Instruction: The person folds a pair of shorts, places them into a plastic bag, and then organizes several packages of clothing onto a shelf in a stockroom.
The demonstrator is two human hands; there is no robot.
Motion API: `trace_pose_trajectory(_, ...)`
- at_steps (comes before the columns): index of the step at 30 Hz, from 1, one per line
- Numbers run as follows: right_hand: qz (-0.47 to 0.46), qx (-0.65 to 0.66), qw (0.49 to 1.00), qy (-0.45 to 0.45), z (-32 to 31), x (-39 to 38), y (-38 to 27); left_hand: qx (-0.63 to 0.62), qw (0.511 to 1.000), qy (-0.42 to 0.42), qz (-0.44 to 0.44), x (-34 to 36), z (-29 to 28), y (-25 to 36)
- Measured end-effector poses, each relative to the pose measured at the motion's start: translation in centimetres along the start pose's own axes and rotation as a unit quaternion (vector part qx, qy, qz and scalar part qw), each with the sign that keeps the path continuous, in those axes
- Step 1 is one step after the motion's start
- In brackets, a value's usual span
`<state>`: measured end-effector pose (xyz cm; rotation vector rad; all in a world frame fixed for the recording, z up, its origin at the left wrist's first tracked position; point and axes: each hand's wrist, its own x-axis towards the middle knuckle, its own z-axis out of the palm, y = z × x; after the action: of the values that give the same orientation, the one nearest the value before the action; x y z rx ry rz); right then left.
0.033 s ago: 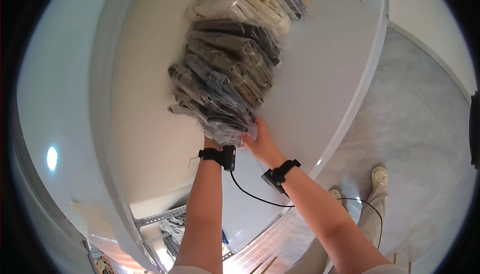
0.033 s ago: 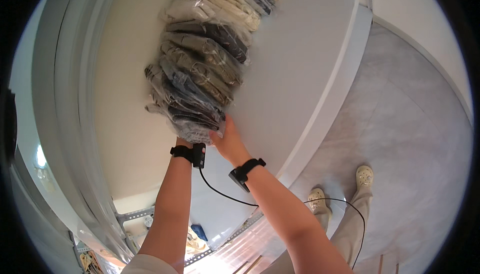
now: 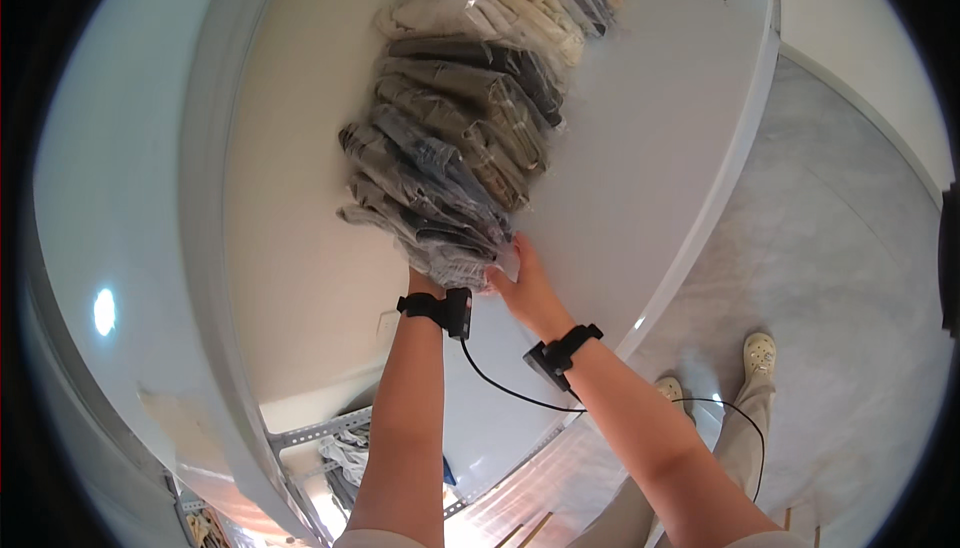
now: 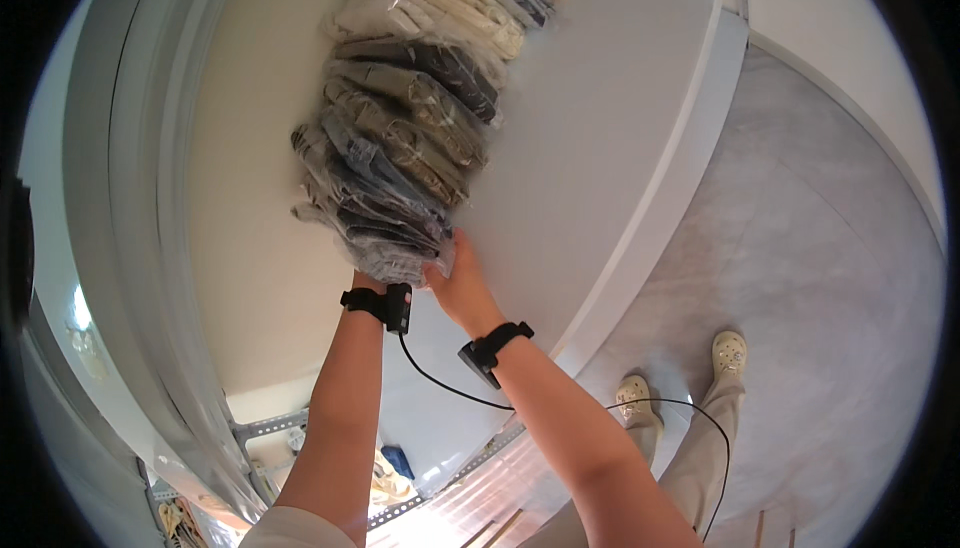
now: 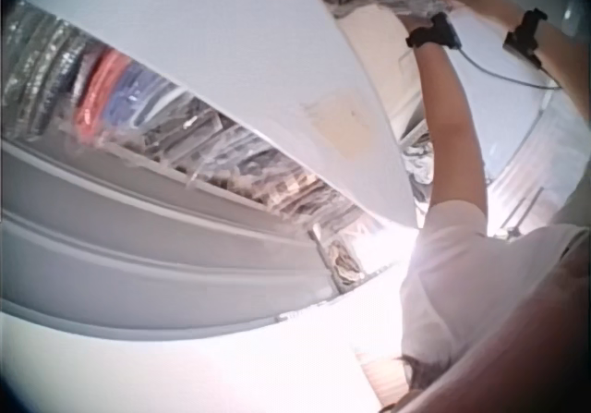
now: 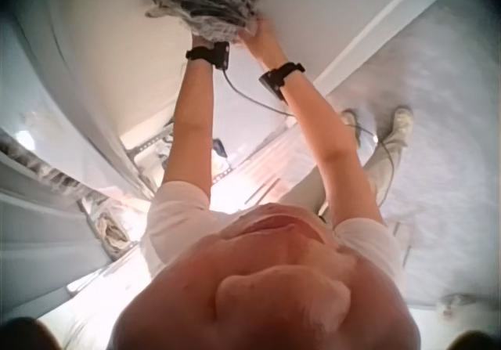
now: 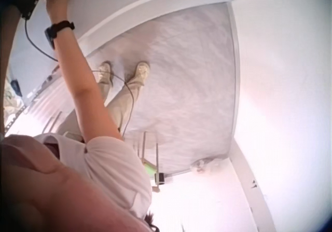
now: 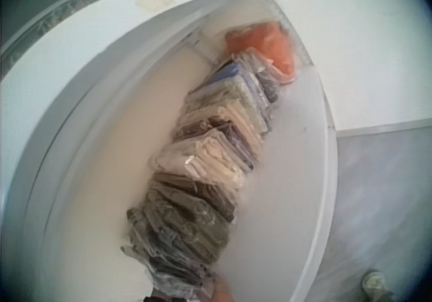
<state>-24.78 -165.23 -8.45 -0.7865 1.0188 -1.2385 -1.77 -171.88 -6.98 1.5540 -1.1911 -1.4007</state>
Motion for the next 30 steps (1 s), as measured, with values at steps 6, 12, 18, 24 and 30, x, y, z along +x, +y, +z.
trace_pose_trajectory(6, -0.012, -0.106, 0.992, 0.070, 0.1, -4.6, -1.3, -0.075, 0.987, 0.117, -0.074, -2.0, 3.3, 3.2)
trace_pose_trajectory(12, 0.021, -0.131, 0.990, 0.037, 1.0, -3.8, 1.3, -0.256, 0.958, 0.128, -0.025, -1.6, 6.0, 5.9)
trace_pose_trajectory(18, 0.092, 0.117, 0.986, -0.073, 2.5, -2.7, 1.3, -0.301, 0.946, 0.106, -0.050, 0.2, 1.0, 5.6)
trace_pose_trajectory(24, 0.075, 0.212, 0.973, -0.057, 2.0, -3.3, 3.3, -0.177, 0.984, 0.030, 0.011, 0.8, 0.4, 3.9)
trace_pose_trajectory(30, 0.118, 0.181, 0.974, -0.074, -1.3, -5.7, 3.1, -0.393, 0.912, -0.109, -0.038, -2.1, 3.5, 7.7)
